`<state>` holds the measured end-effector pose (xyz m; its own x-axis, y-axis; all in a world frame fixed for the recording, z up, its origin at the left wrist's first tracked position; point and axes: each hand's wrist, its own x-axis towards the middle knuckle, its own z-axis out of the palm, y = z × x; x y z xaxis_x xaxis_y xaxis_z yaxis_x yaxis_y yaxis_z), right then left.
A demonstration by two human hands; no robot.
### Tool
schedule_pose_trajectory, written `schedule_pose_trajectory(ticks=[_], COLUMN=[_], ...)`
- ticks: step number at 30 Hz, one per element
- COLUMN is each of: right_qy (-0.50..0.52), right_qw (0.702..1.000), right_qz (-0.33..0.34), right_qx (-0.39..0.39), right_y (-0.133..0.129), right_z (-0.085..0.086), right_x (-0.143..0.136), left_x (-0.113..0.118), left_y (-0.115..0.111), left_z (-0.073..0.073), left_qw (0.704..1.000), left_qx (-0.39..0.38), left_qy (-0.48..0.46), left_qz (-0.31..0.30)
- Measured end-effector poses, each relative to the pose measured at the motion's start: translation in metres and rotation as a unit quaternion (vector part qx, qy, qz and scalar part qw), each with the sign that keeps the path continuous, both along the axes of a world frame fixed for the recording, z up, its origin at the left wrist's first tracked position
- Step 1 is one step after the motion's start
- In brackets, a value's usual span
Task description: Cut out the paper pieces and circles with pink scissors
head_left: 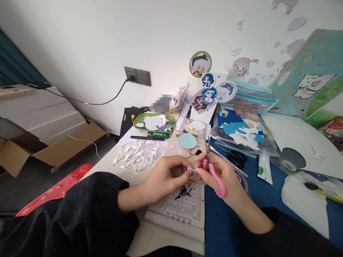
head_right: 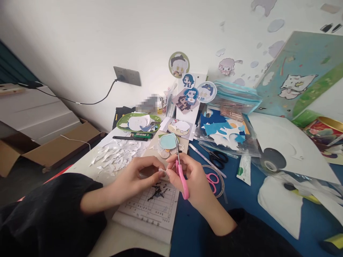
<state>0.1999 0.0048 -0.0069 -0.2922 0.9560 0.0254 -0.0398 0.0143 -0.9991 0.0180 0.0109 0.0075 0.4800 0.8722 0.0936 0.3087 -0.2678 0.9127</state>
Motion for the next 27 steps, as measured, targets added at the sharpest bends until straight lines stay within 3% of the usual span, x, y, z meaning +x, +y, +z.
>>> schedule_pose_trajectory(ticks=[14, 20, 27], right_qy=[-0.037, -0.082, -0.118], right_qw=[0.999, 0.994, 0.986], right_qz=[0.007, 0.071, 0.108], right_qx=[0.002, -0.018, -0.039], right_y=[-0.001, -0.003, -0.012], right_z=[0.000, 0.013, 0.012], right_x=[0.003, 0.011, 0.006], left_x=[0.001, -0.003, -0.005], left_y=[0.003, 0.009, 0.013], left_z=[0.002, -0.005, -0.005], left_qw=[0.994, 0.982, 0.966], left_qx=[-0.084, -0.114, -0.117], left_qy=[-0.066, -0.147, -0.221], left_qz=[-0.022, 0.028, 0.065])
